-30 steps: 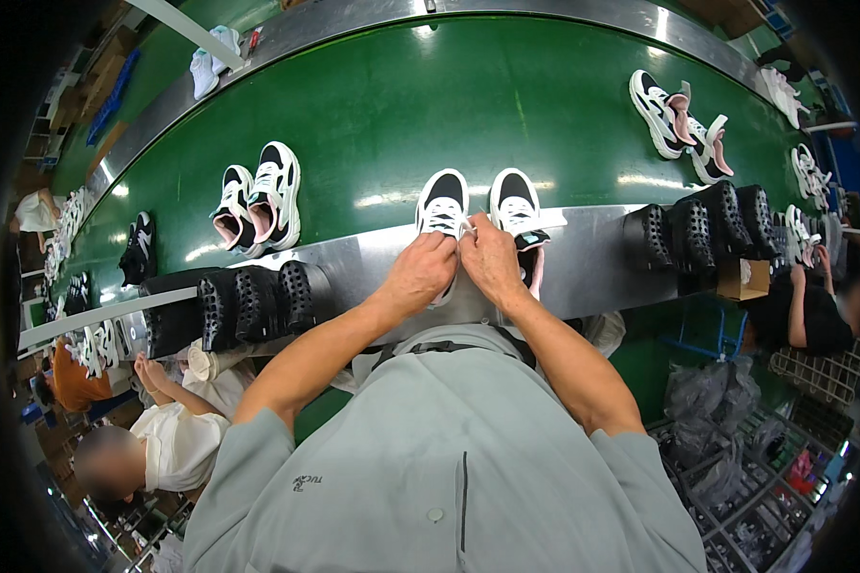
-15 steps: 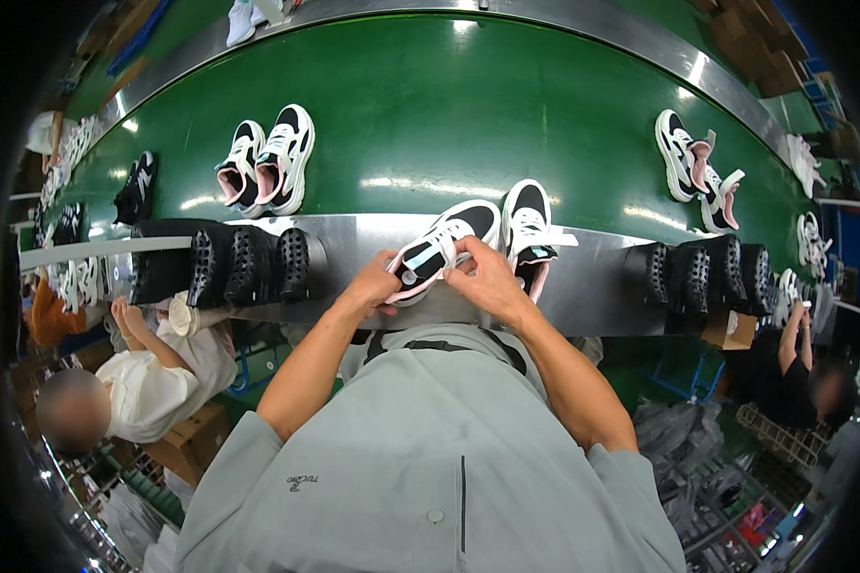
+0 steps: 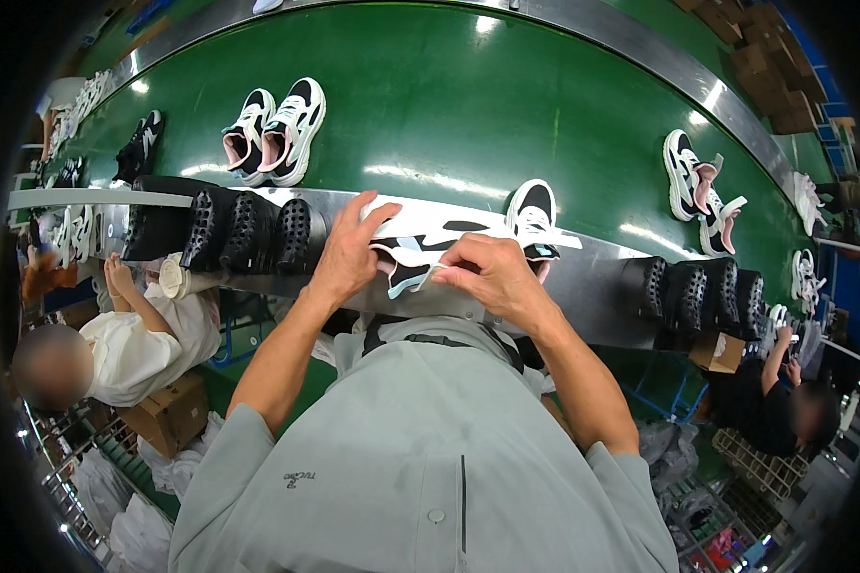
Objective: The person reaches into a white bag to retrieve shoe components, places them on a metal surface, and proceeds to pick up various pairs of sneakers from a conveyor belt. The person handles each shoe, turning it over and checking different parts before placing them back onto the moving belt or a nearby stack.
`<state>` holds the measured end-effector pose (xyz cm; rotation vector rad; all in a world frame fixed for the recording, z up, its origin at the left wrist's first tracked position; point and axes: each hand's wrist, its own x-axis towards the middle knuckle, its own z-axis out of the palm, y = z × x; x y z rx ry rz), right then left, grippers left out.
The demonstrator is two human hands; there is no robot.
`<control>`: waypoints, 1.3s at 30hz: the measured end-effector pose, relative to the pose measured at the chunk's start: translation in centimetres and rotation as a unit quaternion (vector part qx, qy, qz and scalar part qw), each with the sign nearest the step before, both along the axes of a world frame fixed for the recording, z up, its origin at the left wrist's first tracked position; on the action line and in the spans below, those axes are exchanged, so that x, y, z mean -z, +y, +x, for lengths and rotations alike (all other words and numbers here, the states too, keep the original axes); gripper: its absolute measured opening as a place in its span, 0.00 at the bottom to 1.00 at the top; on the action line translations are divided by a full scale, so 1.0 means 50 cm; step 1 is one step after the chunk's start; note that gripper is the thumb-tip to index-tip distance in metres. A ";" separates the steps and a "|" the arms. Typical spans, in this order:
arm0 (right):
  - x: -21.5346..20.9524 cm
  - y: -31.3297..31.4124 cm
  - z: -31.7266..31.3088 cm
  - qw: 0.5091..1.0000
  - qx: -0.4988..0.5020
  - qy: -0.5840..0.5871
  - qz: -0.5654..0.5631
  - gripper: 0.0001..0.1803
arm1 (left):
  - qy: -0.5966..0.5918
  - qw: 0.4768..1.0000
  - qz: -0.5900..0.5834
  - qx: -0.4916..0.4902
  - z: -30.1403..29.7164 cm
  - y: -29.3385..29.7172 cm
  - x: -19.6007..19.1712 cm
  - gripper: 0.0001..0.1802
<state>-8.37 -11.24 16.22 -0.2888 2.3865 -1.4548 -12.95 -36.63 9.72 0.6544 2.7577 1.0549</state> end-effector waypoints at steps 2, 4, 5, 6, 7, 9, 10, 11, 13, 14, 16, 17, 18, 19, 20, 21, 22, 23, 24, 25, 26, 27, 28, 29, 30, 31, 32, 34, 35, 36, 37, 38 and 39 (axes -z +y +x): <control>0.007 -0.009 -0.006 0.999 0.008 -0.013 -0.039 0.06 | 0.035 0.999 0.013 0.035 -0.009 0.003 -0.020 0.39; 0.015 -0.020 -0.008 0.994 0.020 -0.026 -0.100 0.07 | 0.032 0.998 0.012 0.057 -0.017 0.004 -0.033 0.41; 0.012 -0.023 -0.010 0.995 0.019 -0.027 -0.099 0.07 | 0.030 0.996 0.011 0.079 -0.020 0.003 -0.037 0.43; 0.004 -0.026 -0.013 0.995 0.021 -0.052 -0.082 0.07 | 0.029 0.996 0.011 0.078 -0.021 0.003 -0.041 0.43; 0.000 -0.027 -0.016 0.995 0.023 -0.078 -0.065 0.07 | 0.037 0.996 0.010 0.085 -0.021 0.004 -0.045 0.43; 0.004 -0.028 -0.021 0.997 0.010 -0.065 -0.048 0.08 | 0.045 0.995 0.009 0.091 -0.021 0.005 -0.049 0.43; 0.007 -0.027 -0.023 0.998 0.001 -0.051 -0.030 0.09 | 0.041 0.994 0.013 0.097 -0.021 0.007 -0.050 0.43; 0.013 -0.028 -0.024 0.998 0.001 -0.052 -0.030 0.09 | 0.036 0.994 0.016 0.102 -0.022 0.008 -0.051 0.43; 0.024 -0.033 -0.025 0.998 0.009 -0.062 -0.031 0.08 | 0.036 0.993 0.016 0.107 -0.022 0.008 -0.052 0.43; 0.025 -0.032 -0.027 0.997 0.009 -0.063 -0.031 0.08 | 0.035 0.993 0.016 0.112 -0.022 0.008 -0.051 0.43; 0.024 -0.033 -0.031 0.999 -0.032 0.006 0.034 0.10 | 0.034 0.993 0.020 0.111 -0.021 0.009 -0.050 0.43; 0.019 -0.035 -0.033 0.999 -0.031 0.005 0.033 0.10 | 0.034 0.993 0.024 0.111 -0.021 0.010 -0.049 0.42; 0.010 -0.037 -0.036 0.999 -0.035 -0.006 0.036 0.10 | 0.033 0.993 0.024 0.111 -0.020 0.010 -0.047 0.42; 0.004 -0.039 -0.038 0.998 -0.038 -0.017 0.039 0.10 | 0.028 0.994 0.031 0.102 -0.019 0.011 -0.045 0.43; 0.006 -0.039 -0.039 0.998 -0.037 -0.019 0.038 0.10 | 0.023 0.995 0.038 0.093 -0.018 0.012 -0.044 0.43; 0.008 -0.039 -0.040 0.998 -0.044 -0.006 0.045 0.10 | 0.021 0.995 0.037 0.094 -0.017 0.013 -0.044 0.43; 0.010 -0.039 -0.041 0.997 -0.052 0.007 0.052 0.10 | 0.015 0.995 0.044 0.092 -0.016 0.015 -0.044 0.42; 0.010 -0.040 -0.042 0.997 -0.051 0.006 0.052 0.10 | 0.009 0.995 0.051 0.089 -0.015 0.016 -0.044 0.42; 0.008 -0.040 -0.043 0.997 -0.056 0.002 0.055 0.10 | 0.008 0.995 0.051 0.089 -0.015 0.017 -0.043 0.42; 0.007 -0.041 -0.045 0.996 -0.061 -0.001 0.058 0.10 | 0.006 0.994 0.051 0.098 -0.015 0.017 -0.043 0.42; 0.011 -0.042 -0.046 0.996 -0.061 -0.001 0.058 0.10 | 0.004 0.993 0.052 0.106 -0.015 0.018 -0.042 0.43; 0.018 -0.043 -0.047 0.994 -0.075 -0.005 0.076 0.10 | 0.003 0.993 0.052 0.106 -0.015 0.018 -0.040 0.43; 0.023 -0.045 -0.049 0.991 -0.089 -0.009 0.095 0.10 | -0.007 0.992 0.056 0.108 -0.014 0.018 -0.037 0.43; 0.026 -0.049 -0.051 0.992 -0.088 -0.009 0.095 0.10 | -0.017 0.992 0.061 0.111 -0.012 0.018 -0.034 0.42; 0.028 -0.054 -0.053 0.989 -0.090 -0.047 0.109 0.11 | -0.017 0.992 0.060 0.112 -0.010 0.019 -0.031 0.42; 0.031 -0.057 -0.053 0.985 -0.091 -0.085 0.123 0.12 | -0.028 0.992 0.068 0.100 -0.007 0.019 -0.028 0.42; 0.046 -0.057 -0.050 0.985 -0.086 -0.088 0.117 0.13 | -0.038 0.992 0.075 0.089 -0.003 0.019 -0.023 0.41; 0.063 -0.052 -0.039 0.993 -0.018 -0.043 0.107 0.13 | -0.064 0.996 0.045 0.044 0.010 0.012 -0.005 0.39; 0.065 -0.053 -0.037 0.994 0.047 0.004 0.099 0.13 | -0.087 0.996 0.018 -0.004 0.016 0.006 0.008 0.38; 0.062 -0.058 -0.035 0.989 0.105 0.016 0.102 0.13 | -0.080 0.996 -0.006 -0.038 0.024 -0.003 0.026 0.34; 0.072 -0.057 -0.031 0.985 0.151 0.034 0.073 0.11 | -0.077 0.996 -0.006 -0.038 0.027 -0.004 0.046 0.34; 0.072 -0.057 -0.029 0.984 0.165 0.031 0.059 0.10 | -0.129 0.986 -0.022 -0.099 0.031 -0.003 0.061 0.33; 0.072 -0.057 -0.026 0.983 0.178 0.027 0.045 0.10 | -0.179 0.970 -0.039 -0.160 0.035 -0.004 0.074 0.32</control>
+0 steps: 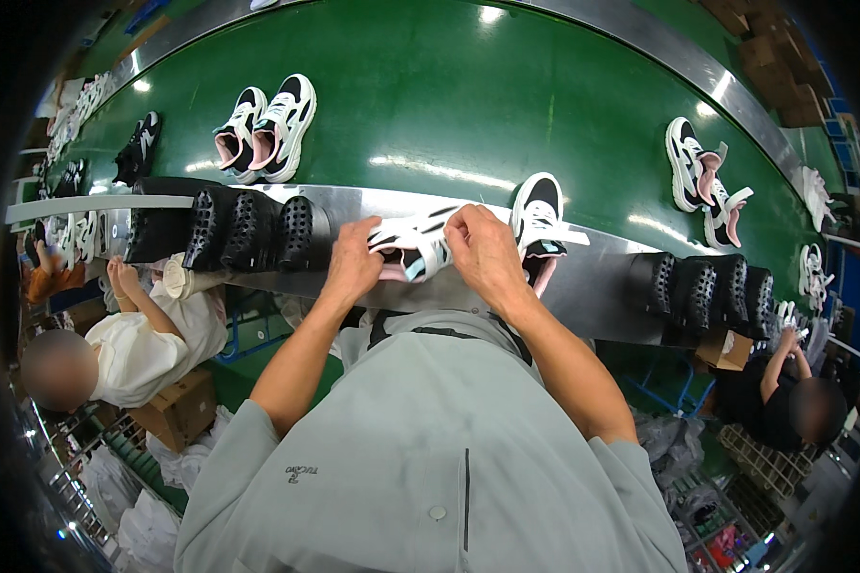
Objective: The person reaches into a white bag to retrieve shoe components, places them on a metal surface, and proceeds to pick up various pairs of sneakers from a conveyor belt. The person handles each shoe, turning it over and checking different parts before placing them back onto the moving belt or a nearby stack.
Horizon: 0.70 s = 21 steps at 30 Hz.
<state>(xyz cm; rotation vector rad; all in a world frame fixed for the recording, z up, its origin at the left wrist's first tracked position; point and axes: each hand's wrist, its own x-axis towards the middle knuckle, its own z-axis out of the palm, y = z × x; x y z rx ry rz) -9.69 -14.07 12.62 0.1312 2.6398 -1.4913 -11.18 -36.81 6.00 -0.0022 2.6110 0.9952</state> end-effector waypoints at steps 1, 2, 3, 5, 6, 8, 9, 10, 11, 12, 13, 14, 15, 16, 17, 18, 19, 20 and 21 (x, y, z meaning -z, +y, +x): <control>0.013 0.001 0.006 1.000 0.002 0.002 -0.001 0.10 | -0.056 0.998 -0.032 -0.016 0.000 0.008 0.001 0.31; 0.029 -0.001 0.012 1.000 -0.006 -0.016 0.021 0.11 | -0.087 0.994 -0.062 -0.003 0.004 0.013 0.015 0.31; 0.041 -0.003 0.017 0.998 -0.014 -0.034 0.042 0.13 | -0.154 0.988 -0.019 -0.016 0.005 0.010 0.026 0.31; 0.033 -0.012 0.023 0.994 -0.037 -0.074 0.075 0.15 | -0.167 0.986 -0.016 0.002 0.018 0.019 0.006 0.29; 0.032 -0.017 0.025 0.985 -0.062 -0.114 0.109 0.16 | -0.167 0.986 -0.018 0.005 0.025 0.025 -0.001 0.29; 0.072 -0.024 0.038 0.986 -0.051 -0.105 0.123 0.18 | 0.025 0.999 -0.022 0.004 0.034 0.037 -0.012 0.27; 0.090 -0.028 0.038 0.980 -0.071 -0.121 0.139 0.19 | 0.147 0.989 0.002 0.024 0.034 0.045 -0.011 0.21; 0.100 -0.034 0.035 0.974 -0.090 -0.138 0.153 0.20 | 0.148 0.988 0.001 0.032 0.028 0.047 -0.016 0.21; 0.108 -0.036 0.032 0.976 -0.082 -0.138 0.151 0.20 | 0.179 0.979 -0.010 0.096 0.019 0.050 -0.022 0.20; 0.115 -0.036 0.027 0.978 -0.047 -0.202 0.034 0.19 | 0.210 0.964 -0.021 0.162 0.012 0.052 -0.027 0.19; 0.121 -0.038 0.026 0.962 -0.010 -0.260 -0.084 0.19 | 0.212 0.962 -0.020 0.174 0.008 0.048 -0.025 0.19; 0.137 -0.039 0.029 0.963 0.002 -0.255 -0.086 0.19 | 0.221 0.961 -0.010 0.168 0.006 0.045 -0.022 0.17; 0.160 -0.042 0.032 0.955 0.013 -0.248 -0.160 0.19 | 0.229 0.960 0.002 0.163 0.003 0.042 -0.019 0.15; 0.157 -0.040 0.035 0.942 0.026 -0.242 -0.231 0.20 | 0.229 0.958 0.009 0.175 0.003 0.046 -0.026 0.15; 0.154 -0.033 0.039 0.950 0.010 -0.226 -0.213 0.21 | 0.199 0.966 -0.019 0.165 0.004 0.050 -0.035 0.13; 0.145 -0.018 0.052 0.972 -0.035 -0.215 -0.094 0.21 | 0.169 0.972 -0.047 0.155 0.008 0.057 -0.045 0.11; 0.117 0.002 0.065 0.981 -0.037 -0.190 -0.022 0.21 | 0.174 0.972 -0.052 0.146 0.014 0.065 -0.075 0.08; 0.087 0.030 0.090 0.984 -0.040 -0.168 0.049 0.21 | 0.172 0.972 -0.049 0.153 0.018 0.074 -0.094 0.08; 0.044 0.061 0.117 0.975 0.018 -0.200 0.098 0.20 | 0.185 0.969 -0.007 0.166 0.020 0.082 -0.109 0.08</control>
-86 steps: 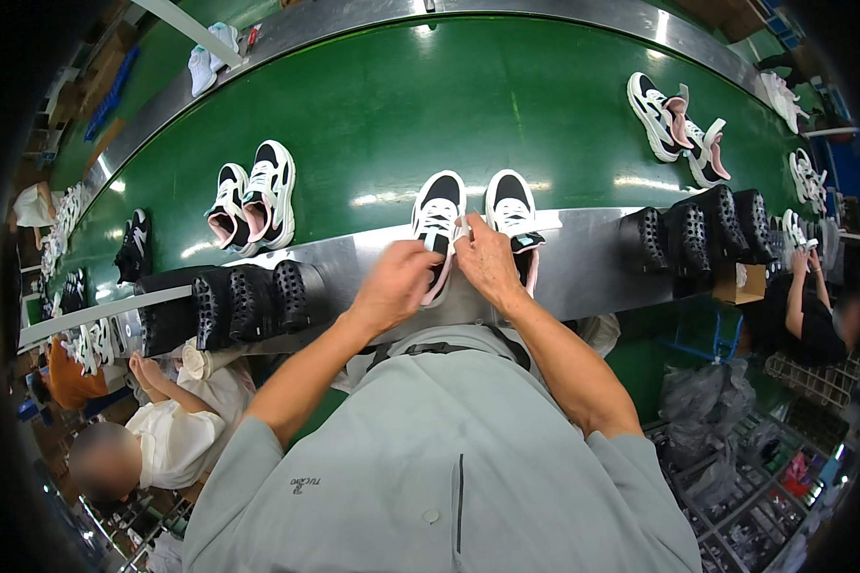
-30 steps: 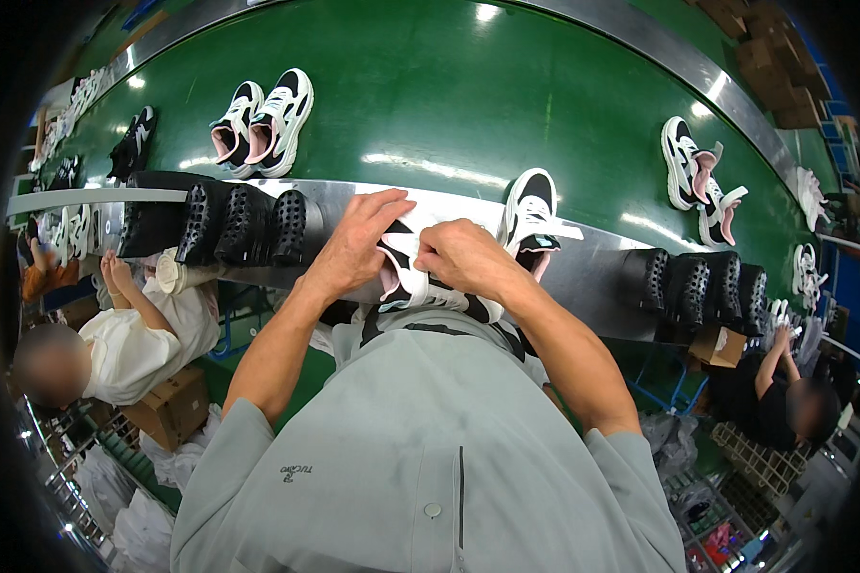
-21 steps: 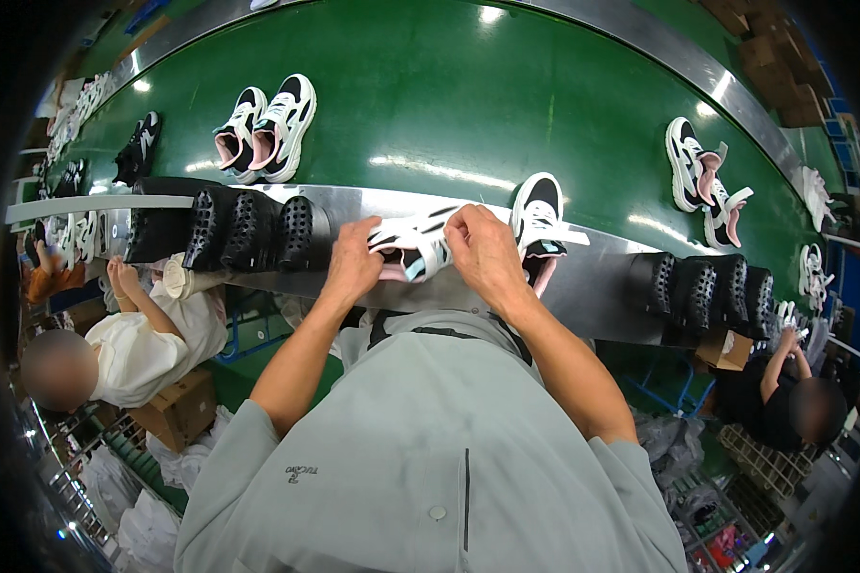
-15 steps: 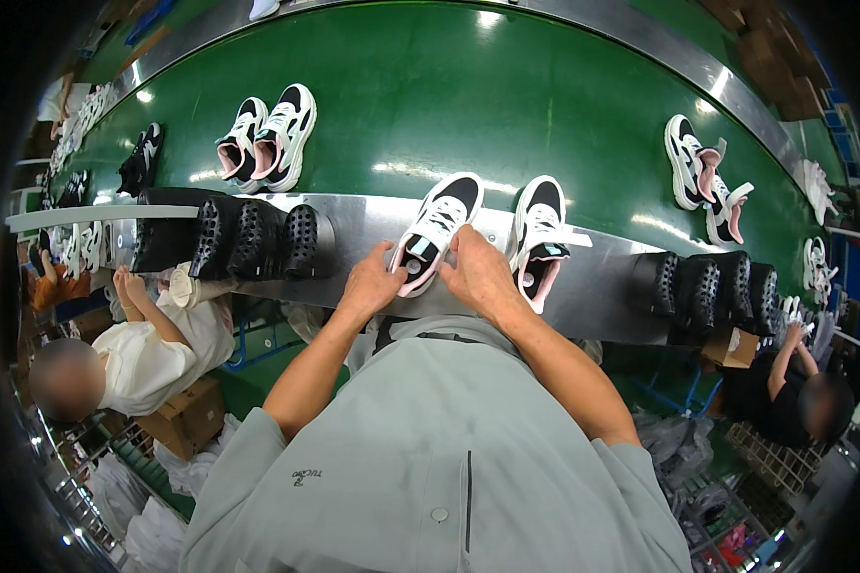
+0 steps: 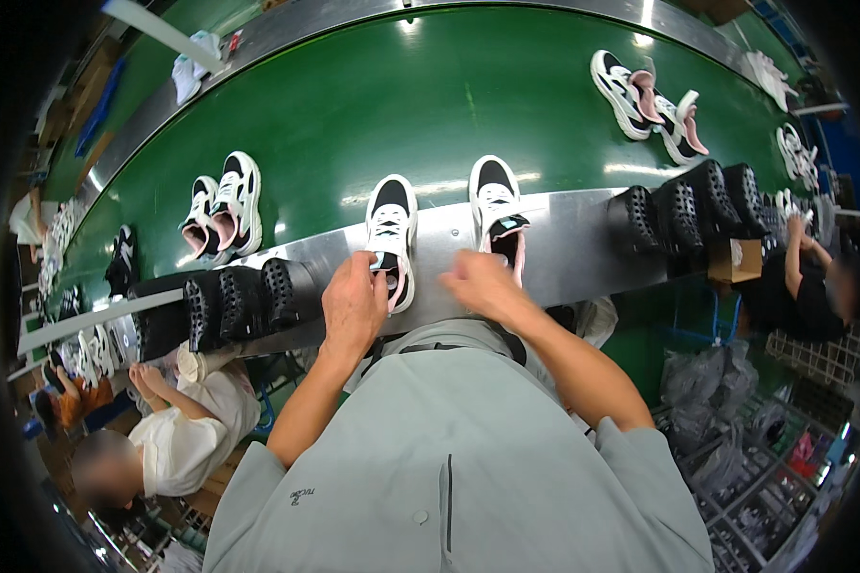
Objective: The person reaches into a white bag to retrieve shoe components, places them on a metal surface, and proceeds to pick up various pairs of sneakers from a conveyor belt. The person handles each shoe, turning it over and checking different parts before placing them back onto the moving belt or a nearby stack.
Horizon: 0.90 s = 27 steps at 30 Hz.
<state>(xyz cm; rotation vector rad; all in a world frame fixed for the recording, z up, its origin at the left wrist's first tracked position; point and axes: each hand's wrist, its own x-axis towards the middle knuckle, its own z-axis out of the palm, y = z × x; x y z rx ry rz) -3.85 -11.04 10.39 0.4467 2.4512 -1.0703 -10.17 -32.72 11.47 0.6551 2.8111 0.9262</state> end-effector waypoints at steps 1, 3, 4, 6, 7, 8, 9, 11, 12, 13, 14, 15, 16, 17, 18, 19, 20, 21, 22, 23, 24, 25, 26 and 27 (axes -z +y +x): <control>-0.029 0.034 0.024 0.997 0.048 -0.028 0.058 0.19 | 0.008 0.999 0.040 0.020 0.001 0.010 -0.008 0.09; -0.043 0.099 0.065 0.972 0.157 -0.044 0.168 0.18 | -0.097 0.994 0.033 0.040 0.008 0.062 -0.007 0.13; -0.027 0.126 0.079 0.968 0.178 0.044 0.174 0.20 | -0.071 0.995 0.019 0.060 0.010 0.093 0.016 0.17; 0.036 0.161 0.077 0.952 0.205 0.205 0.099 0.30 | -0.044 0.995 0.009 0.088 0.012 0.169 0.070 0.20; 0.068 0.162 0.061 0.942 0.204 0.252 0.083 0.29 | -0.084 0.991 0.005 0.107 0.013 0.208 0.084 0.23; 0.075 0.149 0.036 0.941 0.159 0.288 0.082 0.27 | -0.126 0.984 -0.003 0.124 0.014 0.232 0.103 0.26; 0.079 0.135 0.021 0.936 0.112 0.325 0.081 0.24 | -0.126 0.984 -0.006 0.127 0.013 0.248 0.129 0.26; 0.092 0.118 0.023 0.938 0.041 0.321 0.121 0.20 | -0.187 0.979 0.055 0.062 0.001 0.272 0.152 0.28; 0.098 0.111 0.029 0.943 0.037 0.304 0.128 0.17 | -0.271 0.960 0.070 0.031 -0.012 0.269 0.163 0.26; 0.114 0.111 0.042 0.943 0.046 0.303 0.127 0.17 | -0.284 0.955 0.080 0.009 -0.015 0.268 0.155 0.24; 0.130 0.109 0.054 0.927 0.031 0.336 0.164 0.17 | -0.265 0.960 0.082 0.033 -0.013 0.267 0.147 0.22; 0.145 0.109 0.065 0.908 0.015 0.368 0.202 0.17 | -0.246 0.964 0.084 0.058 -0.009 0.266 0.137 0.20; 0.140 0.107 0.057 0.903 0.007 0.376 0.207 0.21 | -0.244 0.964 0.080 0.060 -0.001 0.263 0.140 0.20; 0.137 0.103 0.056 0.903 0.011 0.377 0.206 0.21 | -0.187 0.978 0.063 0.075 0.007 0.260 0.143 0.20; 0.134 0.099 0.056 0.900 0.015 0.384 0.206 0.24 | -0.128 0.987 0.045 0.089 0.016 0.255 0.146 0.21; 0.130 0.098 0.061 0.897 0.022 0.389 0.207 0.27 | -0.127 0.986 0.041 0.097 0.027 0.254 0.123 0.21; 0.094 0.097 0.070 0.901 0.044 0.382 0.200 0.31 | -0.014 0.988 0.042 0.146 0.035 0.254 0.084 0.21; 0.099 0.090 0.081 0.900 0.052 0.383 0.201 0.31 | 0.098 0.975 0.044 0.195 0.038 0.259 0.065 0.21; 0.104 0.077 0.093 0.924 0.153 0.300 0.182 0.32 | 0.116 0.962 0.080 0.232 0.037 0.267 0.062 0.24; 0.111 0.068 0.103 0.931 0.251 0.211 0.159 0.33 | 0.116 0.961 0.078 0.237 0.036 0.275 0.059 0.24; 0.118 0.064 0.111 0.943 0.272 0.165 0.103 0.25 | 0.141 0.949 0.049 0.277 0.034 0.284 0.056 0.24; 0.126 0.065 0.110 0.940 0.278 0.167 0.102 0.25 | 0.170 0.933 0.023 0.316 0.026 0.297 0.050 0.24; 0.134 0.065 0.106 0.942 0.282 0.166 0.076 0.21 | 0.178 0.928 0.022 0.326 0.016 0.302 0.070 0.21; 0.143 0.065 0.105 0.943 0.285 0.166 0.051 0.18 | 0.181 0.926 0.021 0.332 0.009 0.298 0.075 0.21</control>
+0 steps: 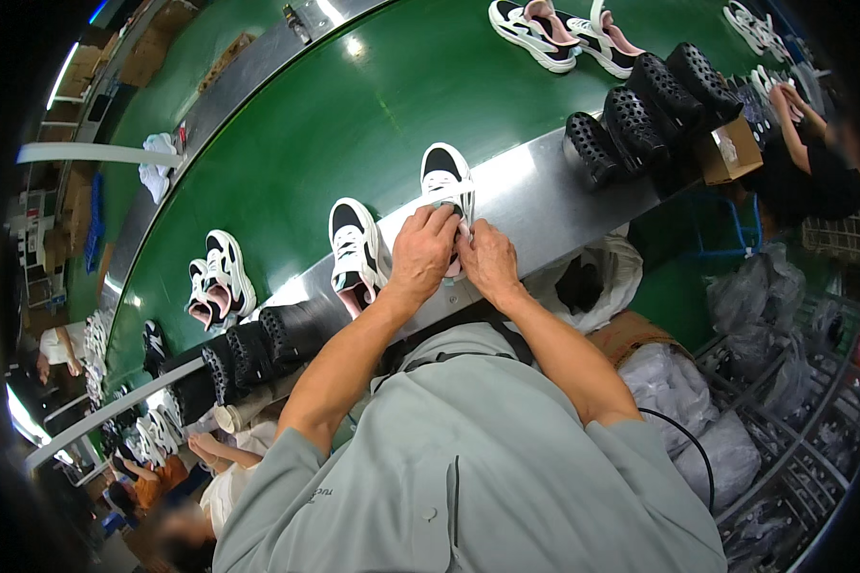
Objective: The person reaches into a white bag to retrieve shoe components, places them on a metal surface, and proceeds to pick up various pairs of sneakers from a conveyor belt. The person handles each shoe, turning it over and checking different parts before placing them back onto the moving belt or a nearby stack.
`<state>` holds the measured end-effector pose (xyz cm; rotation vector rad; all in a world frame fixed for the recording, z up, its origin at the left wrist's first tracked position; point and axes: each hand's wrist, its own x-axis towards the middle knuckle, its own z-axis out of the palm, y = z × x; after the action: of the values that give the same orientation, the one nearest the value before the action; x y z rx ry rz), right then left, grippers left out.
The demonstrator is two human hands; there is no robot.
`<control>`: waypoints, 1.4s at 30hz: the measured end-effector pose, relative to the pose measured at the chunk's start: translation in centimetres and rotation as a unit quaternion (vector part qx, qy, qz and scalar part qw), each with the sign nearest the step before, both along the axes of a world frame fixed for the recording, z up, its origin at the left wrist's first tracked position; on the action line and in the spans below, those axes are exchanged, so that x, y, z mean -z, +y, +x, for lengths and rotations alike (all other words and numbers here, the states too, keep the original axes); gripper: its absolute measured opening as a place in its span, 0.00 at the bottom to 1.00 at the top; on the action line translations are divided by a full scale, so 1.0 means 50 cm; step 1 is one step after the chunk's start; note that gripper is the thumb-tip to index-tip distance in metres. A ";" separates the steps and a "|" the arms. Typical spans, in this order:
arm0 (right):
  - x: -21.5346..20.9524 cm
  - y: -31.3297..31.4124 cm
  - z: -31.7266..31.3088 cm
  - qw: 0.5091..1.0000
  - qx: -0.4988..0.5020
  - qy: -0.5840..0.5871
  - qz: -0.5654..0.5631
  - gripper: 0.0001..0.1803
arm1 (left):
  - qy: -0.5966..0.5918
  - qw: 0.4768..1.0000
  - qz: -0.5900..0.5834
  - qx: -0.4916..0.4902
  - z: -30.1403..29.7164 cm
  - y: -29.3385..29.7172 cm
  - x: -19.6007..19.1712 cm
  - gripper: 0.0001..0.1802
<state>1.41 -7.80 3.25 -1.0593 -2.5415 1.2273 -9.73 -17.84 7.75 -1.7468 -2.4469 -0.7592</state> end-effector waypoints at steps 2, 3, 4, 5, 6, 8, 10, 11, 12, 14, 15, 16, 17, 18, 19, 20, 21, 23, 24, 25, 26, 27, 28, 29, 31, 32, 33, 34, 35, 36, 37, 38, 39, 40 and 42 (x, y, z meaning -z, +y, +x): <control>0.004 0.001 0.006 0.999 0.017 0.037 0.020 0.16 | 0.014 0.998 0.002 0.057 -0.018 -0.013 0.006 0.17; 0.005 0.006 0.010 1.000 0.019 0.017 0.000 0.14 | 0.022 0.997 -0.012 0.076 -0.024 -0.025 0.012 0.16; 0.002 0.010 0.011 1.000 0.019 -0.002 -0.020 0.12 | 0.023 0.996 -0.014 0.079 -0.022 -0.029 0.017 0.16; 0.007 0.003 0.011 1.000 0.021 -0.001 -0.022 0.12 | 0.026 0.995 -0.025 0.097 -0.019 -0.034 0.022 0.16; 0.015 -0.011 0.008 0.999 -0.003 0.028 0.046 0.11 | 0.028 0.992 -0.037 0.113 -0.018 -0.037 0.027 0.16; 0.012 -0.027 0.002 0.992 -0.029 0.055 0.112 0.11 | 0.026 0.990 -0.074 0.119 -0.013 -0.022 0.025 0.15; 0.006 -0.032 -0.004 0.992 -0.055 0.029 0.114 0.10 | 0.010 0.983 -0.148 0.107 -0.013 -0.015 0.023 0.16; 0.006 -0.035 -0.007 0.994 -0.046 0.019 0.096 0.11 | 0.011 0.983 -0.148 0.105 -0.014 -0.021 0.022 0.16; 0.003 -0.038 -0.006 0.994 -0.048 0.020 0.095 0.11 | 0.006 0.992 -0.055 0.116 -0.017 -0.035 0.018 0.16; -0.007 -0.043 -0.004 0.995 -0.049 0.023 0.078 0.13 | 0.003 0.991 0.039 0.126 -0.017 -0.062 0.012 0.15; -0.011 -0.045 -0.007 0.995 -0.051 0.024 0.078 0.13 | -0.023 0.995 0.058 0.075 -0.012 -0.078 0.008 0.15; -0.016 -0.049 -0.009 0.997 -0.051 0.026 0.061 0.13 | -0.050 0.996 0.075 0.024 -0.001 -0.096 0.002 0.15; -0.018 -0.052 -0.009 0.997 -0.051 0.027 0.044 0.14 | -0.062 0.995 0.073 -0.042 0.013 -0.109 -0.001 0.15; -0.015 -0.056 -0.009 0.997 -0.052 0.026 0.044 0.14 | -0.063 0.994 0.072 -0.044 0.028 -0.120 -0.001 0.15; -0.013 -0.059 -0.012 0.999 -0.049 0.023 -0.001 0.15 | -0.086 0.987 0.069 -0.119 0.043 -0.128 0.000 0.15; -0.010 -0.064 -0.015 0.998 -0.045 0.020 -0.047 0.16 | -0.109 0.973 0.066 -0.194 0.055 -0.135 0.004 0.15; -0.009 -0.070 -0.018 0.997 -0.034 0.012 -0.073 0.16 | -0.141 0.962 0.038 -0.229 0.064 -0.142 0.022 0.13; 0.000 -0.087 -0.019 0.995 -0.043 0.027 -0.082 0.15 | -0.179 0.951 -0.002 -0.254 0.076 -0.131 0.014 0.14; 0.005 -0.095 -0.020 0.994 -0.048 0.043 -0.091 0.15 | -0.172 0.950 -0.026 -0.260 0.076 -0.123 0.010 0.16; 0.010 -0.105 -0.020 0.993 -0.057 0.044 -0.095 0.14 | -0.172 0.949 -0.027 -0.264 0.071 -0.121 0.014 0.16; 0.015 -0.112 -0.022 0.993 -0.060 0.043 -0.097 0.14 | -0.167 0.940 -0.062 -0.290 0.064 -0.117 0.020 0.16; 0.021 -0.119 -0.024 0.990 -0.059 0.067 -0.113 0.14 | -0.162 0.930 -0.097 -0.315 0.062 -0.117 0.026 0.18; 0.028 -0.122 -0.027 0.986 -0.057 0.092 -0.127 0.15 | -0.161 0.929 -0.096 -0.318 0.060 -0.116 0.032 0.18; 0.042 -0.122 -0.028 0.986 -0.060 0.092 -0.128 0.15 | -0.161 0.928 -0.072 -0.329 0.060 -0.114 0.038 0.18; 0.070 -0.111 -0.025 0.974 -0.084 0.121 -0.173 0.14 | -0.167 0.922 -0.051 -0.346 0.058 -0.114 0.046 0.18; 0.063 -0.098 -0.024 0.973 -0.088 0.119 -0.175 0.14 | -0.168 0.920 -0.051 -0.350 0.059 -0.118 0.051 0.18; 0.054 -0.078 -0.021 0.953 -0.025 0.099 -0.287 0.14 | -0.155 0.922 -0.052 -0.350 0.061 -0.123 0.059 0.17; 0.036 -0.048 -0.028 0.916 0.038 0.080 -0.391 0.14 | -0.141 0.925 -0.049 -0.348 0.058 -0.120 0.062 0.17; 0.017 -0.011 -0.039 0.916 0.037 0.081 -0.390 0.14 | -0.140 0.925 -0.048 -0.349 0.057 -0.116 0.060 0.17; -0.008 0.026 -0.051 0.885 0.069 0.089 -0.451 0.14 | -0.146 0.923 -0.058 -0.350 0.061 -0.117 0.052 0.17; -0.031 0.052 -0.065 0.849 0.100 0.098 -0.509 0.15 | -0.152 0.922 -0.066 -0.350 0.063 -0.116 0.046 0.16; -0.052 0.063 -0.080 0.849 0.099 0.100 -0.509 0.15 | -0.150 0.922 -0.065 -0.350 0.063 -0.115 0.044 0.16; -0.071 0.069 -0.095 0.848 0.083 0.087 -0.516 0.16 | -0.144 0.924 -0.065 -0.348 0.065 -0.114 0.042 0.15; -0.079 0.071 -0.105 0.846 0.068 0.073 -0.524 0.17 | -0.140 0.925 -0.066 -0.347 0.070 -0.115 0.041 0.15; -0.077 0.070 -0.118 0.843 0.066 0.053 -0.531 0.15 | -0.178 0.914 -0.050 -0.361 0.066 -0.113 0.053 0.15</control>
<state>-4.49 -4.29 7.10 -1.1882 -1.5265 2.6287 -6.41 -23.48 5.11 -0.6130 -3.0749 -0.9070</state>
